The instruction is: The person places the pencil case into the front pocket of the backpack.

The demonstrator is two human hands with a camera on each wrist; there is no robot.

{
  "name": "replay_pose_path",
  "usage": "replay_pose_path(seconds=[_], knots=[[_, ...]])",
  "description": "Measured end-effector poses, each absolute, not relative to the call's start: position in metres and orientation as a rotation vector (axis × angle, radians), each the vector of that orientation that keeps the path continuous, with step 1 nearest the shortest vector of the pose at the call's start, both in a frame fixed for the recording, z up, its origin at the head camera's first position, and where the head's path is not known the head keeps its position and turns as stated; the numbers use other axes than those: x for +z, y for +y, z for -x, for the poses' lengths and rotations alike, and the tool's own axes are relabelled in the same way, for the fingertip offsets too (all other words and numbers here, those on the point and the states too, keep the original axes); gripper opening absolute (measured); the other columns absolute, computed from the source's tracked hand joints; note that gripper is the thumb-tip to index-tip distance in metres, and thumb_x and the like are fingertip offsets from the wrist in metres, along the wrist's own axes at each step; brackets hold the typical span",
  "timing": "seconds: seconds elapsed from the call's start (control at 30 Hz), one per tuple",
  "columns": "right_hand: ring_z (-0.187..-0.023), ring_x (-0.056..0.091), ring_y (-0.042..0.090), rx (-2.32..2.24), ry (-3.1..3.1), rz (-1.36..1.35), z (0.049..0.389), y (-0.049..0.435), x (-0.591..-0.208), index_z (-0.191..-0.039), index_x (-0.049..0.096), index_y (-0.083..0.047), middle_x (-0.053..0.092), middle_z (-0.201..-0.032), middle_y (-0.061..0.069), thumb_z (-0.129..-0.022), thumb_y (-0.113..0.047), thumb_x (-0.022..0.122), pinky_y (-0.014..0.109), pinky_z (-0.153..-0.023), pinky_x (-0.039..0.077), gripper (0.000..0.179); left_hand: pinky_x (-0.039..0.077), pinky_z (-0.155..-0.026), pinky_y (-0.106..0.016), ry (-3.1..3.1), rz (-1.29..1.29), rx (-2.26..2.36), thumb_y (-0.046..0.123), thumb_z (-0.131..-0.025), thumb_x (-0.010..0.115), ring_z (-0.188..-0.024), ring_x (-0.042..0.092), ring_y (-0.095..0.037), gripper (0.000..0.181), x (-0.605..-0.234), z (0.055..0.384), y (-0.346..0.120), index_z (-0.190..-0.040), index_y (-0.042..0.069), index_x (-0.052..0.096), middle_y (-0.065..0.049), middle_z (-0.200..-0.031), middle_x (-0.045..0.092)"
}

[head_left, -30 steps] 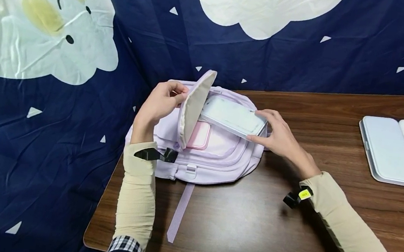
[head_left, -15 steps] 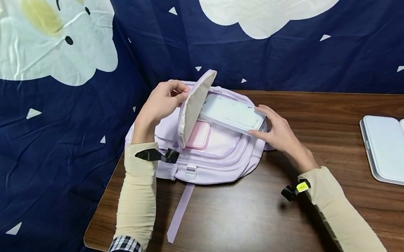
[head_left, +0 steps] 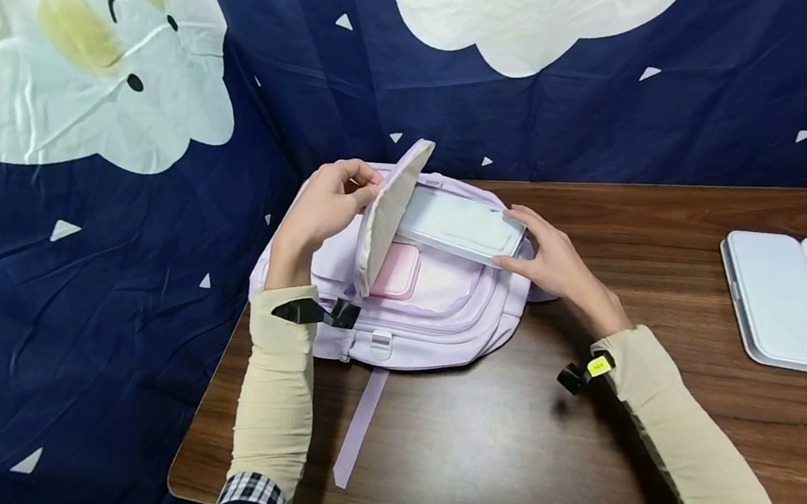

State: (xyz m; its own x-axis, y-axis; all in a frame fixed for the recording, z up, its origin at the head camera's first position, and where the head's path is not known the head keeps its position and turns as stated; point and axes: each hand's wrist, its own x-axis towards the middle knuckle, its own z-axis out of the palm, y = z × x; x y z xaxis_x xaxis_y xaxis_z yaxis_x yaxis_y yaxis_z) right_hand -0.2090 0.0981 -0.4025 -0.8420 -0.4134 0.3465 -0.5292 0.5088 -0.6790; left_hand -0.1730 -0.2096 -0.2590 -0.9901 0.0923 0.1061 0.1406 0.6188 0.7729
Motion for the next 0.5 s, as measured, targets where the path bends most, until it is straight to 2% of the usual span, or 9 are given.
replay_pose_path(seconds=[0.37, 0.5], knots=[[-0.135, 0.040, 0.032, 1.286, -2.644, -0.820, 0.2148, 0.0928, -0.3985, -0.140, 0.046, -0.011, 0.040, -0.148, 0.011, -0.076, -0.032, 0.080, 0.048, -0.110, 0.033, 0.075, 0.050, -0.068, -0.022, -2.766, 0.204, -1.346, 0.007, -0.093, 0.057, -0.074, 0.054, -0.012, 0.013, -0.2582, 0.1723, -0.2071, -0.101, 0.000, 0.065, -0.006, -0.088, 0.059], [-0.134, 0.041, 0.032, 1.299, -2.628, -0.853, 0.2183, 0.0900, -0.3990, -0.140, 0.046, -0.009, 0.042, -0.147, 0.013, -0.077, -0.030, 0.080, 0.048, -0.110, 0.032, 0.075, 0.050, -0.069, -0.022, -2.762, 0.203, -1.344, 0.006, -0.093, 0.057, -0.074, 0.054, -0.012, 0.013, -0.2576, 0.1720, -0.2071, -0.101, 0.000, 0.065, -0.006, -0.088, 0.059]])
